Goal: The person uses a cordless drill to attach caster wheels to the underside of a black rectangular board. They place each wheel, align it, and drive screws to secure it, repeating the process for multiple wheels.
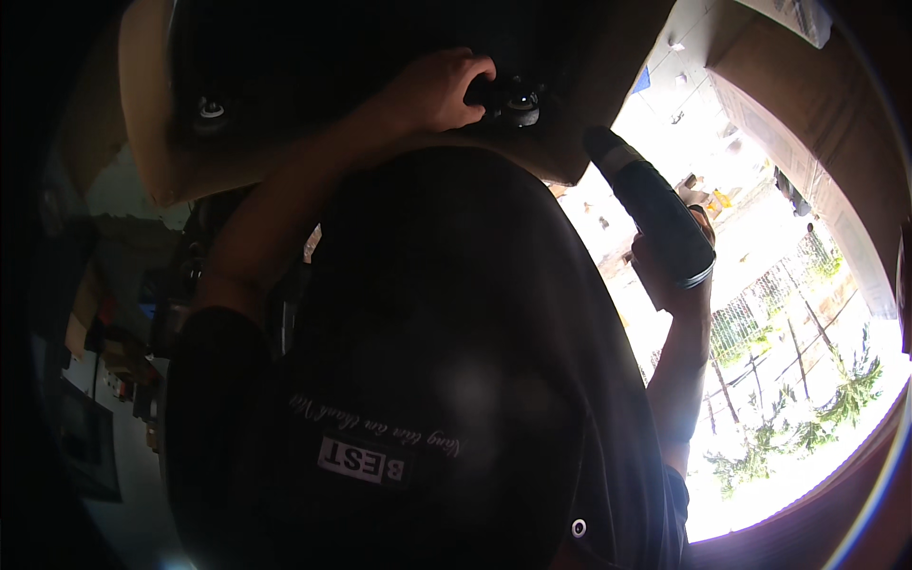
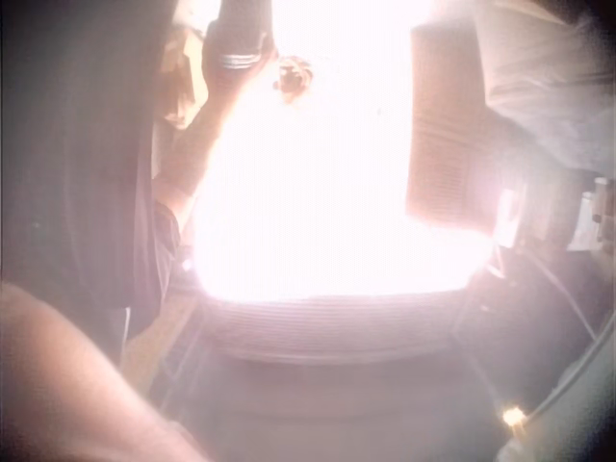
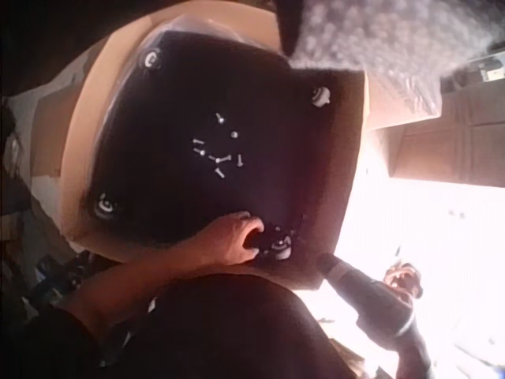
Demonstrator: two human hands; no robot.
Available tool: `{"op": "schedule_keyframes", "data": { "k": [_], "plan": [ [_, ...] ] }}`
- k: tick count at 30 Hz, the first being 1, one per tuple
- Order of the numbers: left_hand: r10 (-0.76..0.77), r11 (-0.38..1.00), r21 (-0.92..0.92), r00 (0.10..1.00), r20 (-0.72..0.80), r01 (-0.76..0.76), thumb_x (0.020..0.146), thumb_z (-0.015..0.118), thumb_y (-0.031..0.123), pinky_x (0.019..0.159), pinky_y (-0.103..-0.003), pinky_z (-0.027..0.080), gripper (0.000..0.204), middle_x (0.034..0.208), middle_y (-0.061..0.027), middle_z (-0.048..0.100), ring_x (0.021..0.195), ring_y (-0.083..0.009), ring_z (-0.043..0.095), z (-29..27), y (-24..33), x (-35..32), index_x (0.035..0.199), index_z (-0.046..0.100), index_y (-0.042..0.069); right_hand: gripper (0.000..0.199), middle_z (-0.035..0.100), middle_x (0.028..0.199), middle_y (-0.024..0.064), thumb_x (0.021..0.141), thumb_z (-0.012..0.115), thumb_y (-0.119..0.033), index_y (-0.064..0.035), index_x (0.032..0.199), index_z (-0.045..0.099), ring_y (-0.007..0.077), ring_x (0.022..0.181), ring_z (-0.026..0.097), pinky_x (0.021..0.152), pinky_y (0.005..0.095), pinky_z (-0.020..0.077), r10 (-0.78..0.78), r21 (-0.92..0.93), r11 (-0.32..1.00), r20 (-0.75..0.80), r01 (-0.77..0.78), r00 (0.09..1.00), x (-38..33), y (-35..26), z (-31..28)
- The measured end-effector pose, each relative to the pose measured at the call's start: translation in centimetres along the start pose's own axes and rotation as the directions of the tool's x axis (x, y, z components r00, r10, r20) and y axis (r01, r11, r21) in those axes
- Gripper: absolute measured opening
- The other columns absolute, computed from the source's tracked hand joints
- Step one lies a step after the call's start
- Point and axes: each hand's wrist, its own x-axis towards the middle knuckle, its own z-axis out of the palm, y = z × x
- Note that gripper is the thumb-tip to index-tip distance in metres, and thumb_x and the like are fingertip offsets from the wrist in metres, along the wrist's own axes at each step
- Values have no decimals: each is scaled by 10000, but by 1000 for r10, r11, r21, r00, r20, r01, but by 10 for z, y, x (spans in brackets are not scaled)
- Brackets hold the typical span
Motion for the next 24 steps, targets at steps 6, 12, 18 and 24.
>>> {"op": "schedule_keyframes", "data": {
  "k": [6,12,18,24],
  "plan": [
    [13,985,169,999,31,-18,807,852,245,857,-419,583,469,1066,-81,628,1019,-287,682,9,0,8,1206,652,101,263,741,955,119,821,698,-120,-44,1068,747,218,851,708,803,367,565,330,-4,944,64,-330,942,8,-1,0],
    [67,977,202,997,45,-74,762,851,203,829,-405,597,422,1041,-61,625,986,-271,688,10,0,16,1141,695,102,255,753,960,103,848,682,-113,-55,1085,757,188,867,715,812,358,568,267,-38,963,40,-265,963,9,10,3],
    [104,979,173,995,8,-104,749,841,188,816,-411,596,399,1025,-58,628,943,-275,695,8,-8,20,1116,706,109,259,753,966,117,827,706,-110,-46,1074,756,205,855,718,816,362,570,64,-96,993,-47,-68,997,9,28,11],
    [104,982,157,994,23,-107,757,836,184,817,-407,594,370,1010,-53,634,952,-273,694,5,-7,18,1097,709,108,317,733,913,144,780,767,-50,-19,1093,733,289,736,700,707,386,555,-259,-83,964,-76,252,963,16,16,-4]
  ]
}}
